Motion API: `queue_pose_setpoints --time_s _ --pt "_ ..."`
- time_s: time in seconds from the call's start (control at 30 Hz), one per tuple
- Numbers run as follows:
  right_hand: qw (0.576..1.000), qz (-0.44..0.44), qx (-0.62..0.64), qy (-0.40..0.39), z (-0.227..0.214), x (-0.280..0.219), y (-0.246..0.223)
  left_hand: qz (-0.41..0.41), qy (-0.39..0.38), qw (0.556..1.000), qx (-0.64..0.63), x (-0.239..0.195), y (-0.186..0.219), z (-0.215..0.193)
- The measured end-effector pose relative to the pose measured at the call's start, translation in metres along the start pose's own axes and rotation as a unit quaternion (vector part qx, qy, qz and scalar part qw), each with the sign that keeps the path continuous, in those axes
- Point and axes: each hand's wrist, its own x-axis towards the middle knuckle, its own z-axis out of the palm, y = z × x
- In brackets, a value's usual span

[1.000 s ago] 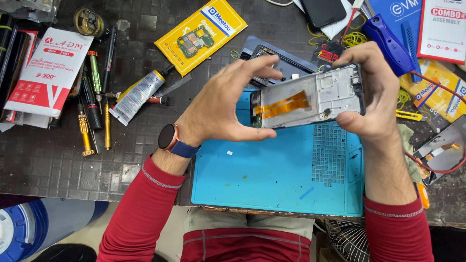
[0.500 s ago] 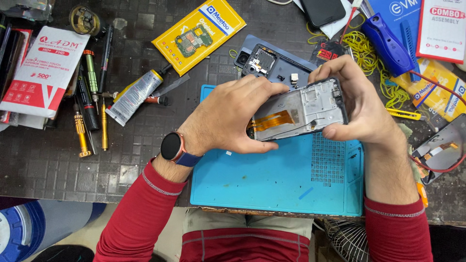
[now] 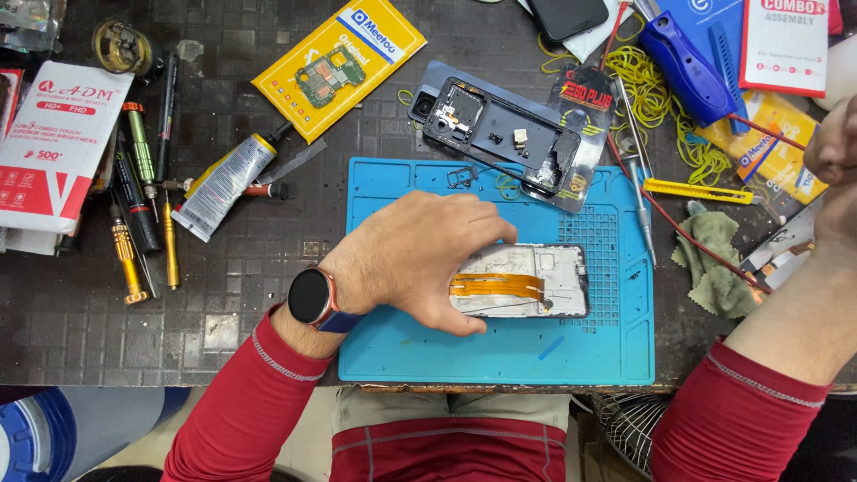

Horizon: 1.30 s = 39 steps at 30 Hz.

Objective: The person uses tweezers and a yellow precision tool to manipulate and scrape a small circuit board on a blue mat. The person then places the circuit board on a yellow package and picks up a disassembled phone chassis, briefly handling it before the clip ends.

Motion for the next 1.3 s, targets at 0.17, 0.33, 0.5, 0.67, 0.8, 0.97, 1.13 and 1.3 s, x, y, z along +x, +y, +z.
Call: queue_pose_setpoints --time_s 0.17,0.33,0.5,0.67,0.8,0.97,1.13,1.3 --pt "0.985 0.021 -0.148 0.089 0.008 -0.008 0.008 -0.034 -0.031 0.999 0.007 0.001 0.003 0.001" --pt "0.947 -0.078 -0.307 -0.041 0.079 -0.021 -0.048 -0.069 -0.066 0.995 -0.003 0.001 0.002 -0.002" --pt "0.887 0.016 -0.454 -0.075 0.133 -0.026 -0.074 -0.057 -0.038 0.998 0.012 0.002 -0.002 0.003" --pt "0.877 0.038 -0.476 -0.059 0.138 -0.023 -0.07 -0.062 -0.038 0.997 0.018 0.0 -0.005 0.006" --pt "0.897 -0.032 -0.441 0.012 0.128 -0.025 -0.055 -0.073 -0.042 0.996 0.028 0.002 -0.008 0.011" --pt "0.894 -0.166 -0.408 0.084 0.11 -0.026 -0.049 -0.048 -0.017 0.998 0.034 0.001 -0.011 0.014" --pt "0.972 -0.101 -0.197 0.077 0.109 -0.033 -0.058 -0.083 -0.043 0.996 0.012 0.001 -0.012 0.013" --pt "0.986 -0.087 -0.138 0.026 0.116 -0.034 -0.067 -0.075 -0.035 0.997 0.001 0.001 -0.012 0.012"
